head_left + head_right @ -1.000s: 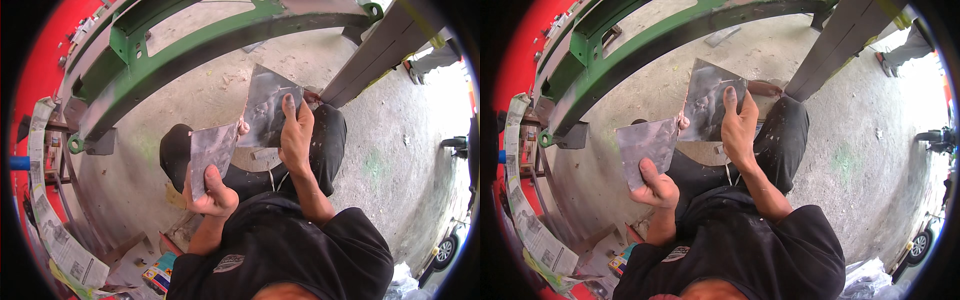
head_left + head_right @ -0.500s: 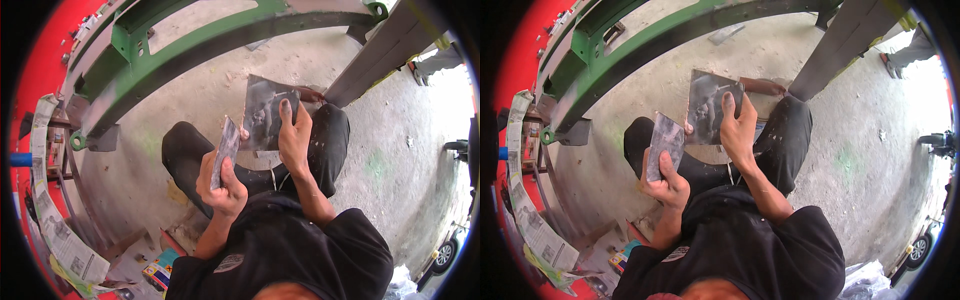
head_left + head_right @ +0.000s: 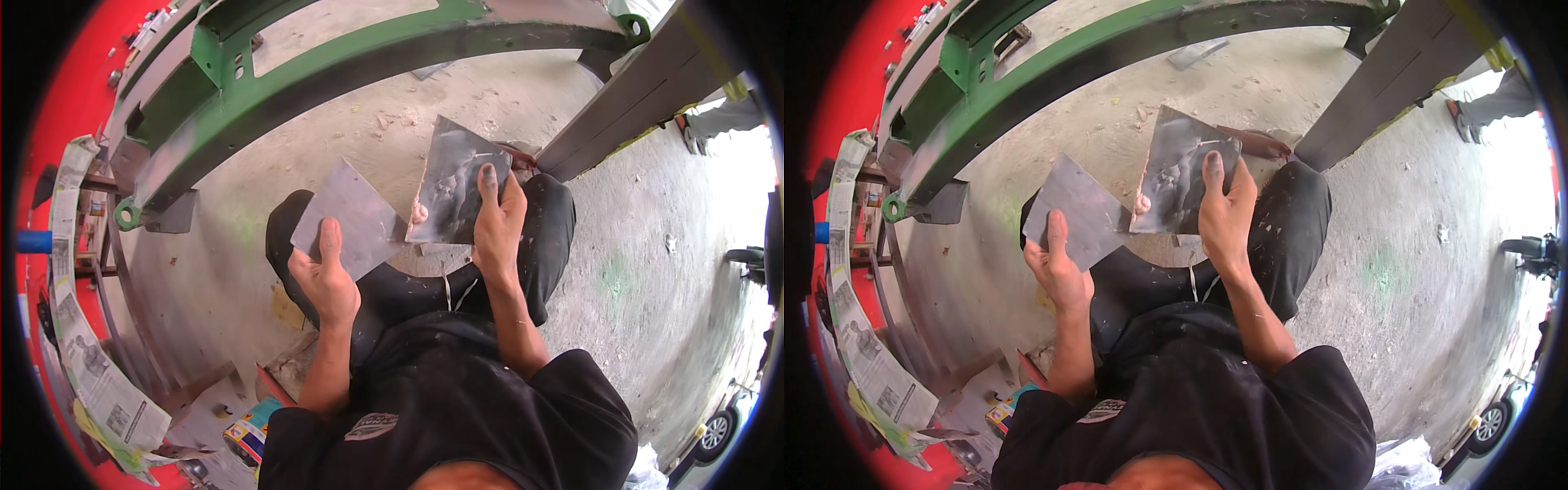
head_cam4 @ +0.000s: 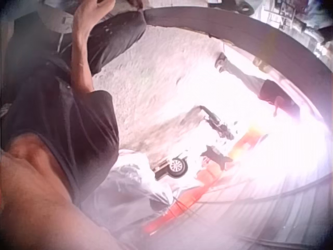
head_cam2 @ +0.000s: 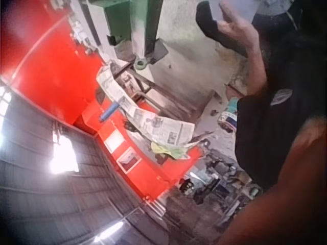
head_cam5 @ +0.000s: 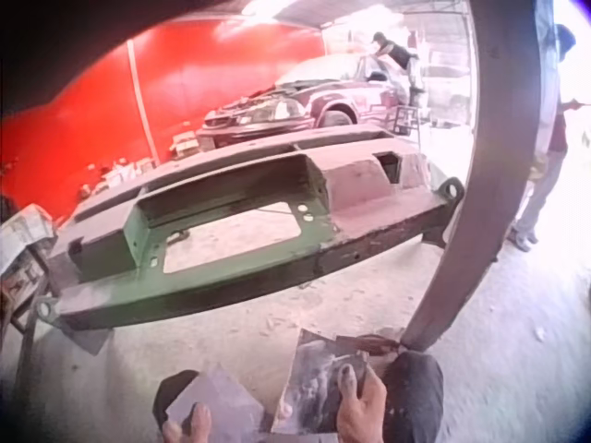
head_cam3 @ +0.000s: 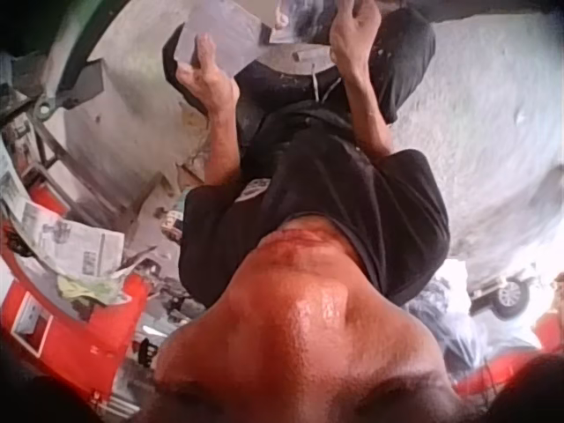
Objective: The person mixes body filler using two metal spreaders, applies and smooths the filler onto a bumper with a spreader, and touches the filled areas by hand.
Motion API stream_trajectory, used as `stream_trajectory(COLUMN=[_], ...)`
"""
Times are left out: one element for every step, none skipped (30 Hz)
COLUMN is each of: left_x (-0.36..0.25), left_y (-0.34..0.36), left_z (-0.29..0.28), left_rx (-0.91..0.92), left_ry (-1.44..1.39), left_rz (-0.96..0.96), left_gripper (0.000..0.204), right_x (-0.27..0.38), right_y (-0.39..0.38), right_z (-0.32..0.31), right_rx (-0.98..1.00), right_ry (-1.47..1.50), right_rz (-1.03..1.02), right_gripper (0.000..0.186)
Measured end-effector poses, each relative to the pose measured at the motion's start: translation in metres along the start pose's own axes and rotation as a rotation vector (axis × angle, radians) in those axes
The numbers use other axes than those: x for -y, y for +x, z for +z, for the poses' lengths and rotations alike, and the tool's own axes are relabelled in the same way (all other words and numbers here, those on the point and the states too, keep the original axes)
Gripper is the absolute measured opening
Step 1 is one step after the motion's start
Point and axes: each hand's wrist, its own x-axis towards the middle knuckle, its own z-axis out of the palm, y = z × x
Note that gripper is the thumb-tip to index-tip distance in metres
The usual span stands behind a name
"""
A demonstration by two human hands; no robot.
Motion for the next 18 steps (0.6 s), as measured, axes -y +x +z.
stream_trajectory(left_x=[-0.005, -0.007, -0.008, -0.009, -0.010, -0.011, -0.012, -0.011, -0.010, -0.009, -0.008, -0.008, -0.012, -0.010, -0.006, -0.003, -0.004, -0.002], left_y=[0.001, 0.000, 0.000, -0.002, -0.003, -0.006, -0.012, -0.018, -0.023, -0.028, -0.032, -0.036, -0.039, -0.042, -0.044, -0.044, -0.040, -0.037], left_z=[0.004, 0.006, 0.007, 0.007, 0.006, 0.005, 0.005, 0.005, 0.008, 0.010, 0.011, 0.011, 0.010, 0.008, 0.003, -0.003, -0.013, -0.014], left_rx=[0.005, 0.014, 0.017, 0.032, 0.045, 0.046, 0.084, 0.121, 0.166, 0.165, 0.180, 0.193, 0.273, 0.274, 0.347, 0.419, 0.486, 0.484], left_ry=[0.016, 0.031, 0.031, 0.088, 0.147, 0.147, 0.249, 0.351, 0.367, 0.366, 0.353, 0.341, 0.432, 0.429, 0.434, 0.439, 0.499, 0.501], left_rz=[0.038, 0.073, 0.068, 0.085, 0.105, 0.103, 0.107, 0.110, 0.196, 0.193, 0.207, 0.221, 0.243, 0.241, 0.227, 0.213, 0.168, 0.167], left_gripper=[0.023, 0.023, 0.023, 0.024, 0.026, 0.026, 0.025, 0.025, 0.027, 0.027, 0.024, 0.022, 0.019, 0.019, 0.019, 0.019, 0.021, 0.021], right_x=[0.001, 0.001, 0.001, 0.002, 0.007, 0.010, 0.012, 0.016, 0.020, 0.023, 0.025, 0.027, 0.028, 0.027, 0.026, 0.024, 0.023, 0.022], right_y=[-0.002, -0.005, -0.007, -0.008, -0.009, -0.010, -0.010, -0.010, -0.009, -0.009, -0.007, -0.004, -0.002, 0.002, 0.006, 0.010, 0.011, 0.014], right_z=[0.002, 0.002, 0.002, 0.002, 0.004, 0.006, 0.009, 0.012, 0.015, 0.016, 0.015, 0.013, 0.012, 0.010, 0.008, 0.006, 0.003, 0.001], right_rx=[0.013, 0.020, 0.028, 0.023, 0.039, 0.054, 0.047, 0.047, 0.030, 0.013, 0.009, 0.009, 0.009, 0.008, -0.005, -0.016, -0.028, -0.026], right_ry=[-0.054, -0.111, -0.123, -0.127, -0.144, -0.162, -0.150, -0.153, -0.149, -0.146, -0.150, -0.183, -0.216, -0.219, -0.174, -0.129, -0.123, -0.121], right_rz=[-0.039, -0.077, -0.088, -0.087, -0.121, -0.156, -0.160, -0.159, -0.183, -0.207, -0.208, -0.215, -0.222, -0.223, -0.230, -0.237, -0.216, -0.213], right_gripper=[0.029, 0.029, 0.030, 0.030, 0.030, 0.030, 0.031, 0.031, 0.030, 0.029, 0.029, 0.029, 0.029, 0.029, 0.029, 0.030, 0.029, 0.029])
